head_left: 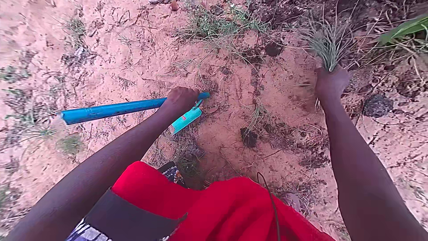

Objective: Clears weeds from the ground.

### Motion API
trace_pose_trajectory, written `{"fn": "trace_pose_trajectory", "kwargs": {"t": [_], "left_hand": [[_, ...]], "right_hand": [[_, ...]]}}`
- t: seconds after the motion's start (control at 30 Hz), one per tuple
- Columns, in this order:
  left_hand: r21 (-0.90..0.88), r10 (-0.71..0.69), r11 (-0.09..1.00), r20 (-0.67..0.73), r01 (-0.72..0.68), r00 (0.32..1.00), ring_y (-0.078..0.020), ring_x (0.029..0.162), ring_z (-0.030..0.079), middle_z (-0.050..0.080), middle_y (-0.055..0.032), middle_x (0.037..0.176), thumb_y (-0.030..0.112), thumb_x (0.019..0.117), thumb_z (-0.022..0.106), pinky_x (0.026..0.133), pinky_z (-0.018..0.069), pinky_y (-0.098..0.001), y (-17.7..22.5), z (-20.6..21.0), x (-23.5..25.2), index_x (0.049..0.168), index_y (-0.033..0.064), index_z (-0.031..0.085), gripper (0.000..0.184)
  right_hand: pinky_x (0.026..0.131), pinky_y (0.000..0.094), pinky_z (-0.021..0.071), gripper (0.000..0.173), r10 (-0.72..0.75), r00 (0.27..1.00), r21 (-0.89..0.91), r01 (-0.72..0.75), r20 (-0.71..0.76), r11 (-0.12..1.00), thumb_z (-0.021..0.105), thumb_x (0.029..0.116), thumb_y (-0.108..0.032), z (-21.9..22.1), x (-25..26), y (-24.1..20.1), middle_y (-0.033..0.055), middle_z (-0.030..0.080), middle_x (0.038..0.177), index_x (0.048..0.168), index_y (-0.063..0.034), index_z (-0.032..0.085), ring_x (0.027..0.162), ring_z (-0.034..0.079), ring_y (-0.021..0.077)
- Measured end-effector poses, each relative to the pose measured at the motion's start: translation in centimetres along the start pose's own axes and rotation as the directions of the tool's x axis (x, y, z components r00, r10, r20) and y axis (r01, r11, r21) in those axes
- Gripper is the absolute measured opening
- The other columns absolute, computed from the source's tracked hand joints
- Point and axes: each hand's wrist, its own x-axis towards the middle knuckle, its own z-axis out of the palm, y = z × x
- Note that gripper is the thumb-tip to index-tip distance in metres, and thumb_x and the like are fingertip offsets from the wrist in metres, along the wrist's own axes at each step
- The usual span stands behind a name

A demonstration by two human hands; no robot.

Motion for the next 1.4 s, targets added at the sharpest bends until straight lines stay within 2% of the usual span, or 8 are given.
{"fn": "trace_pose_trajectory", "kwargs": {"t": [0.2,0.3,0.43,0.57,0.8,0.97,1.1,1.4], "left_hand": [[0.012,0.020,1.000,-0.019,-0.020,1.000,-0.0465,0.100,0.069,0.068,-0.0246,0.101,0.029,0.1032,0.063,0.081,0.0538,-0.0621,-0.1,0.3,0.1,0.125,0.0031,0.058,0.034],[0.019,0.013,1.000,-0.014,-0.013,1.000,-0.0465,0.102,0.068,0.068,-0.0249,0.103,0.027,0.1034,0.063,0.083,0.0538,-0.0617,0.0,0.0,0.0,0.126,0.0031,0.058,0.033],[0.027,0.027,0.999,-0.035,-0.026,0.999,-0.0458,0.102,0.069,0.069,-0.0243,0.102,0.028,0.1033,0.063,0.083,0.0534,-0.0609,-0.1,0.2,-0.1,0.125,0.0029,0.058,0.033],[0.024,0.014,1.000,-0.029,-0.013,0.999,-0.0453,0.103,0.069,0.069,-0.0240,0.103,0.029,0.1038,0.062,0.083,0.0537,-0.0605,0.0,0.1,-0.2,0.125,0.0035,0.058,0.033],[0.014,0.021,1.000,-0.030,-0.021,0.999,-0.0456,0.102,0.069,0.069,-0.0241,0.102,0.028,0.1039,0.062,0.082,0.0537,-0.0611,-0.1,0.1,-0.1,0.125,0.0031,0.058,0.033],[0.035,0.011,0.999,-0.007,-0.011,1.000,-0.0460,0.101,0.068,0.069,-0.0236,0.102,0.032,0.1041,0.061,0.082,0.0532,-0.0623,-0.3,0.2,0.3,0.126,0.0054,0.059,0.035],[0.030,-0.008,1.000,-0.005,0.008,1.000,-0.0461,0.102,0.068,0.069,-0.0240,0.102,0.032,0.1037,0.061,0.082,0.0531,-0.0631,0.0,0.0,0.0,0.127,0.0061,0.059,0.034],[0.047,-0.002,0.999,-0.027,0.003,1.000,-0.0480,0.103,0.068,0.069,-0.0260,0.104,0.031,0.1033,0.063,0.082,0.0529,-0.0648,0.3,0.4,0.0,0.126,0.0034,0.059,0.036]], "right_hand": [[0.090,0.0745,0.0431,0.040,0.026,0.970,0.019,-0.031,0.242,0.999,0.079,0.0899,-0.021,-0.6,-8.4,4.6,0.0359,0.064,0.110,0.114,0.0079,0.066,0.107,0.061,0.0529],[0.088,0.0691,0.0473,0.025,-0.255,0.894,0.027,0.264,0.369,0.964,0.072,0.0943,-0.012,2.8,-10.4,2.7,0.0331,0.068,0.104,0.108,0.0093,0.068,0.102,0.066,0.0497],[0.094,0.0715,0.0472,0.041,-0.389,0.742,-0.066,0.501,0.546,0.863,0.065,0.0934,-0.001,8.0,-10.9,-0.3,0.0312,0.059,0.133,0.135,-0.0026,0.065,0.118,0.060,0.0525],[0.090,0.0725,0.0486,0.056,-0.396,0.726,-0.155,0.562,0.562,0.812,0.067,0.0880,0.000,10.5,-11.7,-1.9,0.0323,0.057,0.136,0.143,-0.0108,0.060,0.117,0.060,0.0543],[0.072,0.0656,0.0538,0.027,-0.783,0.504,0.052,0.828,0.364,0.558,0.074,0.0834,-0.002,14.9,-13.4,-0.2,0.0289,0.069,0.093,0.109,0.0019,0.069,0.086,0.070,0.0504],[0.090,0.0632,0.0523,0.034,-0.493,0.803,0.332,0.390,0.334,0.859,0.060,0.1001,-0.009,13.5,-12.1,-3.0,0.0307,0.070,0.106,0.128,0.0094,0.060,0.101,0.070,0.0458],[0.067,0.0361,0.0558,0.034,-0.282,0.889,0.655,-0.025,0.360,0.756,0.055,0.1066,-0.029,14.9,-9.3,-2.7,0.0061,0.060,0.084,0.122,0.0010,0.059,0.068,0.059,0.0131],[0.088,0.0589,0.0526,0.036,-0.095,0.977,0.499,-0.014,0.192,0.866,0.056,0.1048,-0.015,8.4,-18.7,1.0,0.0260,0.069,0.108,0.136,0.0043,0.056,0.098,0.068,0.0378]]}}
